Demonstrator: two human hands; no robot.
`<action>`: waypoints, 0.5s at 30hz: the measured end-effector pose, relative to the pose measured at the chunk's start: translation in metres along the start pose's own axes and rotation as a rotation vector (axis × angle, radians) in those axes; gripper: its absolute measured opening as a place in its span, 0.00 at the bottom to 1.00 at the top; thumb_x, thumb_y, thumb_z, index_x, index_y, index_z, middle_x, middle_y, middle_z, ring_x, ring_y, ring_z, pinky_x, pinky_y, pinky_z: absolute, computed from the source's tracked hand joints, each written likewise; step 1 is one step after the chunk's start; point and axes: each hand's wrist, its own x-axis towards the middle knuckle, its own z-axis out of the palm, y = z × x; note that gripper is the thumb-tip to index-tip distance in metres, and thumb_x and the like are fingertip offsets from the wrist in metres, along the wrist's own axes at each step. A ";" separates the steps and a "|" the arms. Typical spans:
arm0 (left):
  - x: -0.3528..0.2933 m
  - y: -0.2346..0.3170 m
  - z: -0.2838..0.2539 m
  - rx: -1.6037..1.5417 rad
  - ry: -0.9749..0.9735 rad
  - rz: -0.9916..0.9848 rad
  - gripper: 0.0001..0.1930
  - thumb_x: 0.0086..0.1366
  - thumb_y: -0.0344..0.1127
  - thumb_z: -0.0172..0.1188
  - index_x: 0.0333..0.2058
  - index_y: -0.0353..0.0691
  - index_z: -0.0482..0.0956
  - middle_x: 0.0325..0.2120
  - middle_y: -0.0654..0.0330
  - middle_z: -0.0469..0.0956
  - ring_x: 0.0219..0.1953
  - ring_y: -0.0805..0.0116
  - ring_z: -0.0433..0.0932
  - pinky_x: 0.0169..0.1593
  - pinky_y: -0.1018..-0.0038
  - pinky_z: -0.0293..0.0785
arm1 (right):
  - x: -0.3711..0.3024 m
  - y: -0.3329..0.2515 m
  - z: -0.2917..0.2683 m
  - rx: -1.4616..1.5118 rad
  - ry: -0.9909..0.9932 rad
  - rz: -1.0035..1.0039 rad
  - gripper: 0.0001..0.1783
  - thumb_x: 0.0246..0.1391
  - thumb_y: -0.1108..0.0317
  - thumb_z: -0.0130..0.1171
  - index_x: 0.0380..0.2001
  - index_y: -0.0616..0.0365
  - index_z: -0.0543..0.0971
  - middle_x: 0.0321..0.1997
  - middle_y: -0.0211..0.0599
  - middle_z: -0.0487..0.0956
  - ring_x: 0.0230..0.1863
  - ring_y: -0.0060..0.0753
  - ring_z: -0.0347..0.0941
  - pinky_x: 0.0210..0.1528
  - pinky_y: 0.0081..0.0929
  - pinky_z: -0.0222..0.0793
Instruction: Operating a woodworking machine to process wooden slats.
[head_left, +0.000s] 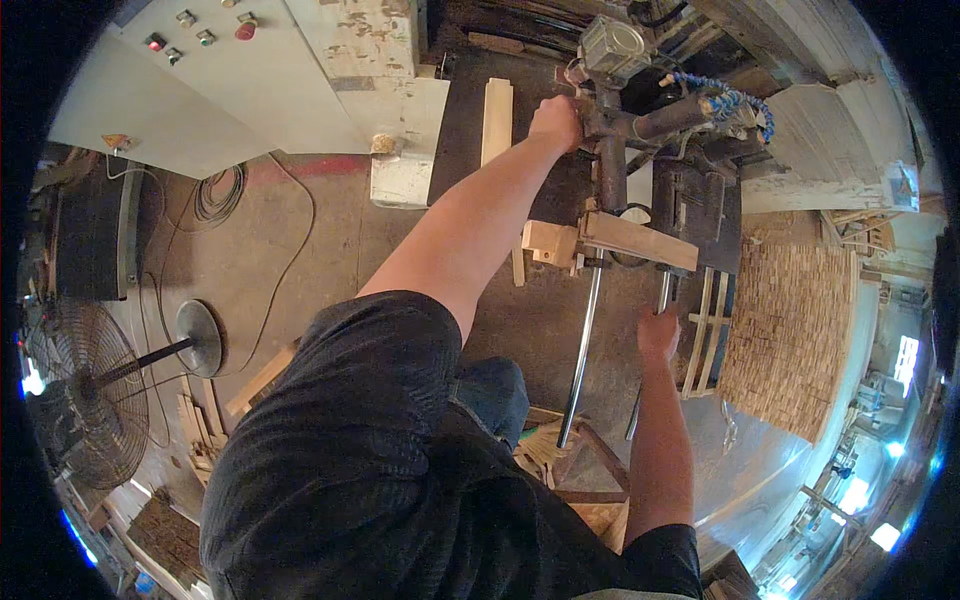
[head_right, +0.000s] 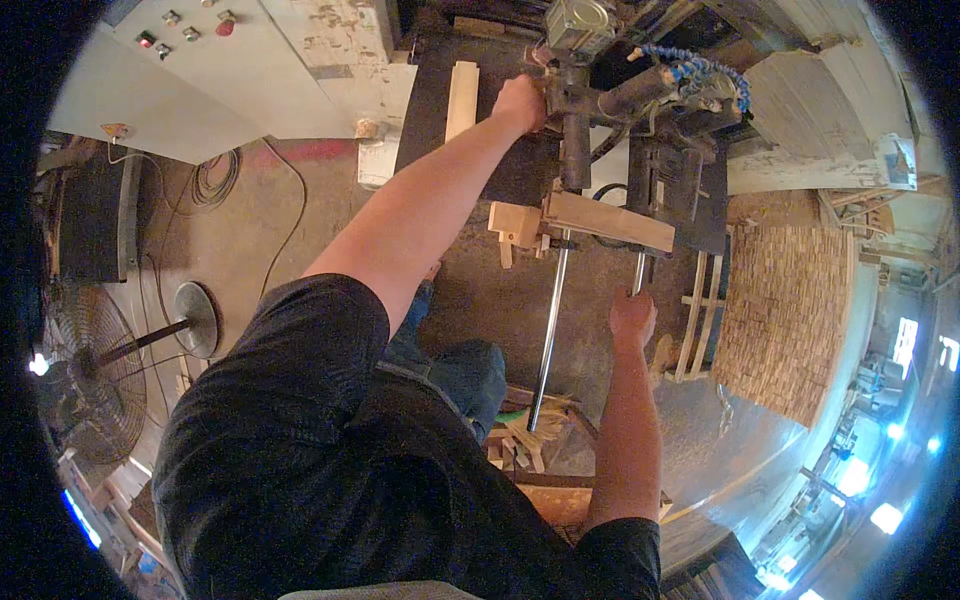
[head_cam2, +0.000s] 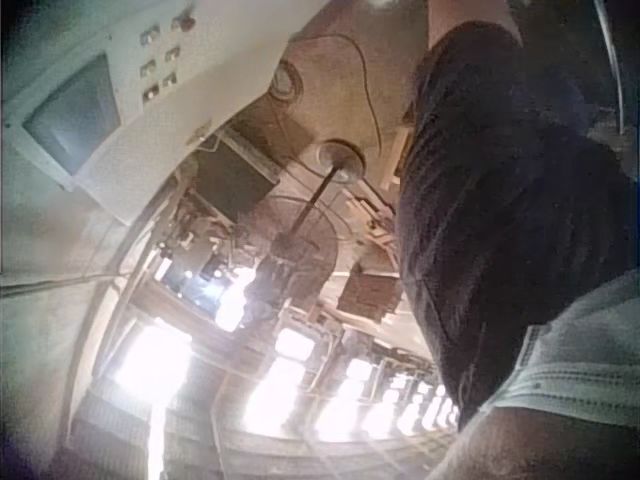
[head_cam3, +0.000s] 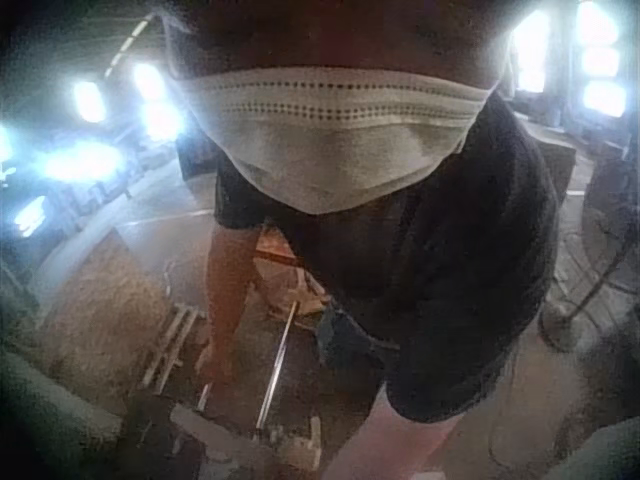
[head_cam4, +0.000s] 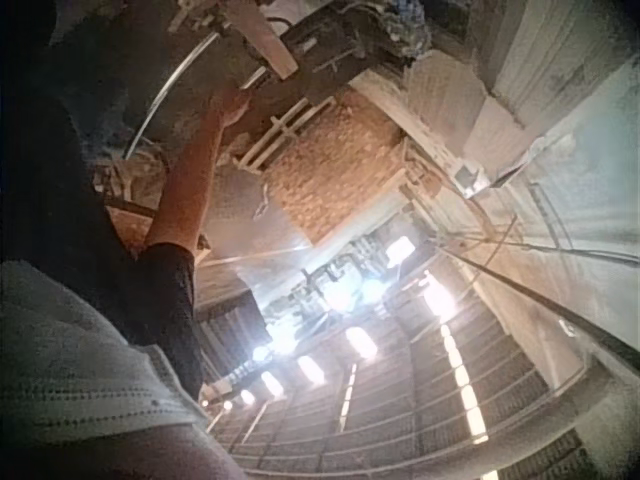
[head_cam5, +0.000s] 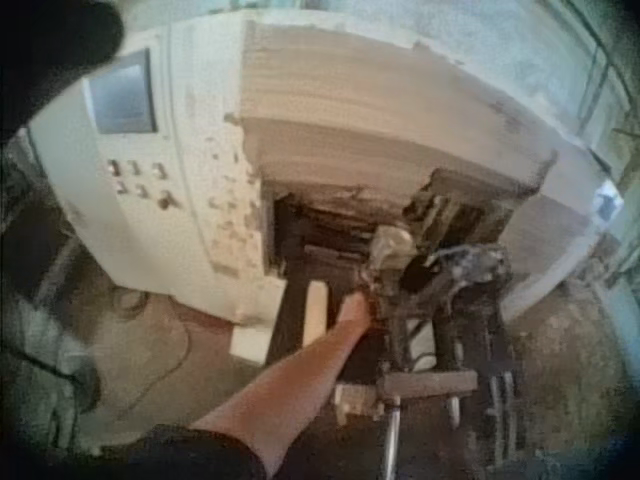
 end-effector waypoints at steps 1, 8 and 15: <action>-0.001 0.000 0.000 -0.009 -0.032 0.073 0.14 0.56 0.31 0.63 0.41 0.34 0.82 0.45 0.39 0.79 0.49 0.45 0.79 0.52 0.57 0.78 | 0.000 0.001 0.000 -0.006 0.007 -0.017 0.29 0.55 0.49 0.53 0.44 0.68 0.79 0.45 0.62 0.79 0.49 0.62 0.76 0.53 0.52 0.71; -0.015 0.000 0.001 -0.020 -0.048 0.026 0.14 0.59 0.33 0.60 0.41 0.32 0.81 0.45 0.39 0.79 0.50 0.45 0.79 0.51 0.58 0.78 | 0.005 0.000 0.002 -0.018 -0.032 0.036 0.31 0.56 0.48 0.54 0.46 0.70 0.78 0.44 0.62 0.79 0.49 0.60 0.76 0.53 0.52 0.71; -0.033 0.000 -0.004 -0.051 -0.023 0.029 0.16 0.59 0.35 0.61 0.45 0.34 0.79 0.44 0.40 0.79 0.49 0.45 0.79 0.53 0.58 0.78 | -0.003 -0.003 -0.002 -0.038 0.039 -0.044 0.29 0.55 0.49 0.55 0.44 0.69 0.79 0.44 0.61 0.79 0.49 0.60 0.76 0.52 0.54 0.71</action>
